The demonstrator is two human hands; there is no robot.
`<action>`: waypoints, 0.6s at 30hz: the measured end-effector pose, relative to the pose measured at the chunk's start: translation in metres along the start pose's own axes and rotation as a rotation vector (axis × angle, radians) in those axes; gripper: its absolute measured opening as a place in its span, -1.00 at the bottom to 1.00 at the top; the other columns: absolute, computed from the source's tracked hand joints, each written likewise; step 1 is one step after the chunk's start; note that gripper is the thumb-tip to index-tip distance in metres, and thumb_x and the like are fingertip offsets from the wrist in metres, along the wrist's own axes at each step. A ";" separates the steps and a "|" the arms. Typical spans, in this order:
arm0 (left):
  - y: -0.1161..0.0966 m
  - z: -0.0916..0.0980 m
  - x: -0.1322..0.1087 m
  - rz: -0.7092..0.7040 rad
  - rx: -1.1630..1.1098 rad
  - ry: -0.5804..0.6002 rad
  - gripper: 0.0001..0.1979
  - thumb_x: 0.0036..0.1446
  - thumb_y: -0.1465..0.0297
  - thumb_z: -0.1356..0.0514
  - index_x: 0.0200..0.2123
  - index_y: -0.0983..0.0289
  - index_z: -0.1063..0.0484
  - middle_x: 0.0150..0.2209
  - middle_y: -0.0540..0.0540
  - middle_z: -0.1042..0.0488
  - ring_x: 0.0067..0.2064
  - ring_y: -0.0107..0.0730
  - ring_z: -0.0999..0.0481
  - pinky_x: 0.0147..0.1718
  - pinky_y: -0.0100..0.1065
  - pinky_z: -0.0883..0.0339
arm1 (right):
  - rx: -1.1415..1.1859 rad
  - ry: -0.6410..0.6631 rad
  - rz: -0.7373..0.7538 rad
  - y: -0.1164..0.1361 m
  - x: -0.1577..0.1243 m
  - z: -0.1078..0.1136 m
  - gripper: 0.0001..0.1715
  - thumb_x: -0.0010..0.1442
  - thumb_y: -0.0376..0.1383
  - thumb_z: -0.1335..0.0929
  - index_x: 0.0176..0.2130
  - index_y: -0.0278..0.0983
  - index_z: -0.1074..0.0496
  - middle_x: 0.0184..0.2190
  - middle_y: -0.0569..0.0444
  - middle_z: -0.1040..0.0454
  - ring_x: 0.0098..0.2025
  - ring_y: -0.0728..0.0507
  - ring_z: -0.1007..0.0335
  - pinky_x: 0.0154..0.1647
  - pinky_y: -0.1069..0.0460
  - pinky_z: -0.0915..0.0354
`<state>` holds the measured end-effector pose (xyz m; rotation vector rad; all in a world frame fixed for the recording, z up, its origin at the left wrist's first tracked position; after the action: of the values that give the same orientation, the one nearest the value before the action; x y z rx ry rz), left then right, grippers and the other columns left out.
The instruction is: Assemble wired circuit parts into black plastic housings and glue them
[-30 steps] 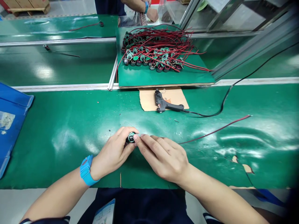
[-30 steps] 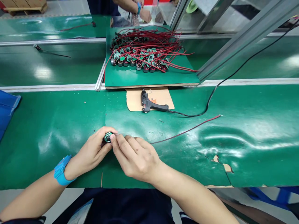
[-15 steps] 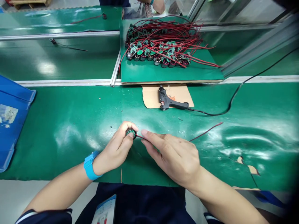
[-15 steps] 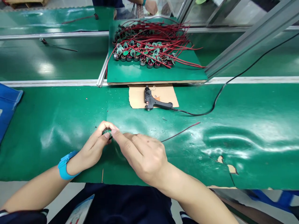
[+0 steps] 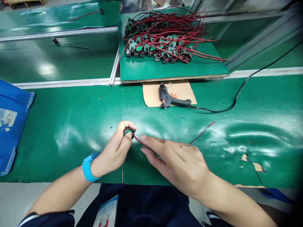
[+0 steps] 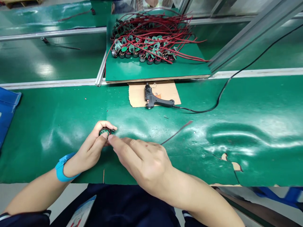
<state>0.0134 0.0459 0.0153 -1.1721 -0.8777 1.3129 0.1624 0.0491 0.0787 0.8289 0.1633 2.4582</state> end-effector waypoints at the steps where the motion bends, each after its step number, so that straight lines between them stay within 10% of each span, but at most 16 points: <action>1: 0.001 -0.002 -0.001 -0.004 0.006 0.005 -0.78 0.49 0.32 0.09 0.06 0.21 -0.25 -0.06 0.15 -0.39 -0.13 -0.29 -0.41 -0.13 -0.24 -0.41 | -0.081 0.038 -0.022 -0.001 0.002 -0.002 -0.55 0.36 -0.33 -0.41 0.20 -0.36 -0.41 -0.13 0.04 -0.66 -0.32 -0.02 -0.59 -0.35 0.06 -0.45; 6: -0.003 -0.016 -0.012 -0.206 0.110 0.046 -0.55 0.50 0.32 0.09 0.39 0.12 0.01 0.32 0.25 -0.20 0.35 -0.13 -0.24 0.31 -0.05 -0.21 | -0.347 0.066 0.020 0.016 0.005 -0.009 -0.58 0.38 -0.38 -0.29 0.17 -0.35 -0.47 -0.14 0.00 -0.65 -0.42 -0.04 -0.51 -0.53 0.02 -0.33; 10: 0.007 -0.026 -0.016 -0.202 0.096 0.165 -0.23 0.47 0.22 0.02 0.49 -0.06 0.53 0.50 0.18 0.10 0.36 -0.04 -0.26 0.27 0.02 -0.28 | -0.562 0.013 -0.001 0.017 -0.002 0.009 -0.61 0.37 -0.42 -0.23 0.07 -0.31 -0.52 -0.19 0.00 -0.64 -0.43 -0.05 -0.47 -0.51 0.02 -0.28; 18: 0.037 -0.030 0.002 -0.042 0.122 0.183 -0.38 0.45 0.09 0.00 0.47 -0.09 0.12 0.43 0.20 -0.12 0.21 -0.05 -0.42 0.17 -0.01 -0.35 | -0.912 0.242 -1.006 -0.184 -0.105 0.114 -0.73 0.40 -0.29 -0.29 0.03 -0.28 -0.48 -0.20 -0.10 -0.60 -0.43 -0.12 -0.47 -0.54 0.01 0.06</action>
<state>0.0330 0.0396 -0.0270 -1.1517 -0.6766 1.1881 0.3837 0.1441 0.0642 -0.0119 -0.3589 1.3938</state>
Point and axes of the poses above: each hand's wrist, its own x-axis towards the middle knuckle, its own z-axis out of the back of the hand, y = z × x, the point moved 7 cm from there along x, towards the middle knuckle
